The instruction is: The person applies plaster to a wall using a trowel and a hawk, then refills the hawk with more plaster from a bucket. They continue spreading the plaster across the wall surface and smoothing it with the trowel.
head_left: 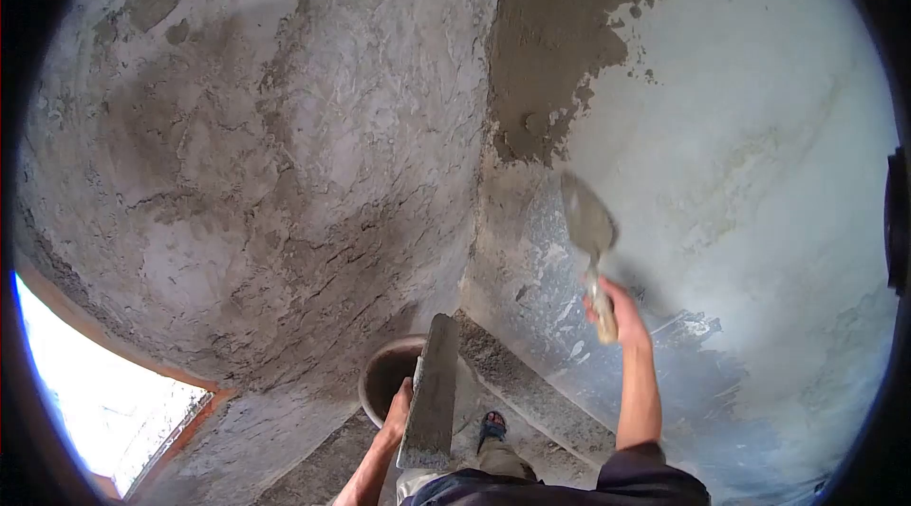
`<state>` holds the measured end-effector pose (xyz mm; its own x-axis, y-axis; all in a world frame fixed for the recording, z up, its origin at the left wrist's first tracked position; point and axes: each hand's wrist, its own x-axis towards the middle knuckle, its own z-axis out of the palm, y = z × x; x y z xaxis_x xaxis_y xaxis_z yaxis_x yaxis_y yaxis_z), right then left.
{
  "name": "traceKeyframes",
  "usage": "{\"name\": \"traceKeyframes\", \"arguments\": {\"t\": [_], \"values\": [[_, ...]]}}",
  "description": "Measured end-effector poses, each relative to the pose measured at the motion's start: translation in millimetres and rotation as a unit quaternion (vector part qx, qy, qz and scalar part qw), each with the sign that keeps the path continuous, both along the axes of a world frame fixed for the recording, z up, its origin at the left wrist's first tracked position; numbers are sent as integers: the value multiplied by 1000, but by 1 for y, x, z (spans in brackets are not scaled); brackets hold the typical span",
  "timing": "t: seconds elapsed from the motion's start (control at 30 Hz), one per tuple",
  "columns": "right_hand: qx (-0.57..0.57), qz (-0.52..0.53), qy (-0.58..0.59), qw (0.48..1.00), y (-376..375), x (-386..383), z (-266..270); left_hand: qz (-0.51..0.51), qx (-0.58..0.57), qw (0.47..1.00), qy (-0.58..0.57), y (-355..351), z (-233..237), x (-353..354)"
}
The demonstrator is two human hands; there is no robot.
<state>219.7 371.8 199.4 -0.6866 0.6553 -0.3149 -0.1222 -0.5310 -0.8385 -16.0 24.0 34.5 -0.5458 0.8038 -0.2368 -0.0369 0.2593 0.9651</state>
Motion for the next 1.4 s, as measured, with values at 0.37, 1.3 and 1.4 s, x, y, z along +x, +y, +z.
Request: {"name": "traceKeyframes", "arguments": {"t": [0.37,1.3,1.4], "values": [[299,12,-316,900,-205,6,-28,-48,60,995,-59,3,39,-24],[620,188,-414,639,-199,-17,-87,-91,81,983,-139,-70,68,-58],[732,260,-311,547,-179,-32,-102,-50,33,989,-137,-80,87,-45]]}}
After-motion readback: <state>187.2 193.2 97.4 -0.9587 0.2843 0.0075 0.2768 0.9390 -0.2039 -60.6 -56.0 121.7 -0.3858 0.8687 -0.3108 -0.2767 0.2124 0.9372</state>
